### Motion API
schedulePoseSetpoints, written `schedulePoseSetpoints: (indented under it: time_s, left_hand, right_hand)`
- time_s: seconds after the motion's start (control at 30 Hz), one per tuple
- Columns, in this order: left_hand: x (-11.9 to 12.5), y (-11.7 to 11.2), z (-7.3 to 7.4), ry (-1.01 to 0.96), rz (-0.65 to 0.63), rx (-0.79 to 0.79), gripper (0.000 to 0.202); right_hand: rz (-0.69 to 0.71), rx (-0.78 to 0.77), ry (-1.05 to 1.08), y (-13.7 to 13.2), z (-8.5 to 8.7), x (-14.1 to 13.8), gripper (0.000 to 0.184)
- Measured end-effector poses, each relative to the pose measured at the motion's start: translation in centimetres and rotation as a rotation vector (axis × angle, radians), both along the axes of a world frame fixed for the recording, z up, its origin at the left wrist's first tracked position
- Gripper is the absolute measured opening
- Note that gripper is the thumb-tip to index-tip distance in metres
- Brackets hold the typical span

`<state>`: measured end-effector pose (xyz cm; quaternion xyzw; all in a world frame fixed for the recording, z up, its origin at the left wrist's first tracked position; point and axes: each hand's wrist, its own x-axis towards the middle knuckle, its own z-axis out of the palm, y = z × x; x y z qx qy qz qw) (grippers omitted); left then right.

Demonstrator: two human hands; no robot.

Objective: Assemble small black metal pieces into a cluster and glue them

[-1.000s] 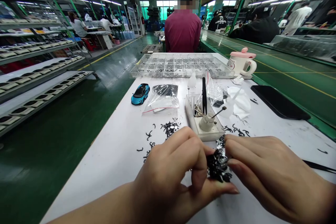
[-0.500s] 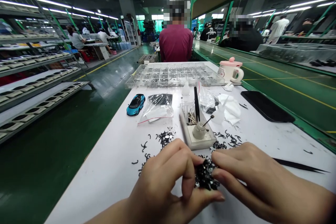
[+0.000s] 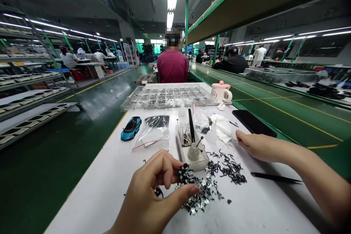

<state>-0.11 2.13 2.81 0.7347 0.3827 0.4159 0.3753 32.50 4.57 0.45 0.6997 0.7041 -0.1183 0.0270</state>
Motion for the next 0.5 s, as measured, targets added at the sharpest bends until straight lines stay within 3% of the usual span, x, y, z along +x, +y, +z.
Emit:
schedulePoseSetpoints:
  time_s: [0.1, 0.23, 0.37, 0.5]
  left_hand:
    - [0.0, 0.2, 0.0, -0.004, -0.011, -0.036, 0.043]
    - [0.1, 0.2, 0.0, -0.027, -0.018, -0.052, 0.044]
    - [0.2, -0.1, -0.1, -0.073, -0.01, -0.128, 0.044]
    - [0.3, -0.6, 0.0, -0.142, -0.057, -0.312, 0.043]
  right_hand:
    - [-0.024, -0.007, -0.032, 0.6, -1.4, 0.0, 0.016]
    - [-0.042, 0.041, -0.013, 1.0, -1.2, -0.4, 0.018]
    - [-0.039, 0.233, 0.15, 1.7, -0.6, -1.5, 0.023]
    - [-0.008, 0.419, 0.416, 2.8, -1.7, -4.0, 0.036]
